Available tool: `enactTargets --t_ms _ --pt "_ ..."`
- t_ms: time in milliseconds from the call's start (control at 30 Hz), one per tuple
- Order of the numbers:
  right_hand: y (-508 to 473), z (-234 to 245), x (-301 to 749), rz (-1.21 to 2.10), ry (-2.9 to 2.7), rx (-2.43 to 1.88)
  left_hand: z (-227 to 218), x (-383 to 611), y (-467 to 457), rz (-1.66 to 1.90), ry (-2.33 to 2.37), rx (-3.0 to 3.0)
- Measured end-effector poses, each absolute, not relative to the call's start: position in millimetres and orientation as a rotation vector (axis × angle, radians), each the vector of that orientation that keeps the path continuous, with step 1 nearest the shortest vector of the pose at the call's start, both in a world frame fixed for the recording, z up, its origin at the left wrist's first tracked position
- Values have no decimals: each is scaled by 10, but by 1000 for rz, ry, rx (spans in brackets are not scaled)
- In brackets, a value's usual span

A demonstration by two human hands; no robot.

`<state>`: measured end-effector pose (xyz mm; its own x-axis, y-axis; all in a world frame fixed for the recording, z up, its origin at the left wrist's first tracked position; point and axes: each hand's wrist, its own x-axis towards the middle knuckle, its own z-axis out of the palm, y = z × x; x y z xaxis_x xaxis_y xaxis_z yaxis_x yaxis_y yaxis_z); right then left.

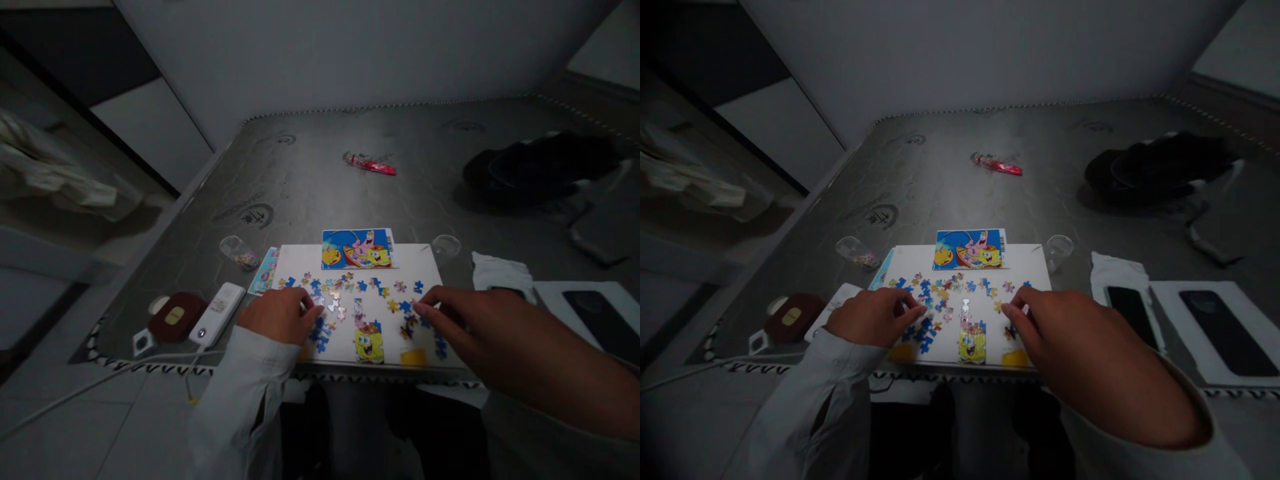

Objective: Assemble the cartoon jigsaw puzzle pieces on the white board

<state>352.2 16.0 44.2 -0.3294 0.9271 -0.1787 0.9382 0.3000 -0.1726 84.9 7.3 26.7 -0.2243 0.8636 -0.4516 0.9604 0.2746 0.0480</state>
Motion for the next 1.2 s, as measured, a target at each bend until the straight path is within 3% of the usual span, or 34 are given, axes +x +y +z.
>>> enactTargets --t_ms 600,733,1000,1200 --pt "-164 730 3964 -708 2532 1942 279 1376 -315 94 2201 1669" --pt "-149 576 4100 -802 2556 2030 108 1440 -444 265 2252 1634" --pt "-202 -29 4003 -587 2550 2657 -357 1413 -894 450 2232 1695" --pt "-306 -363 4038 -684 2610 2723 -504 1394 -1310 484 2245 1729"
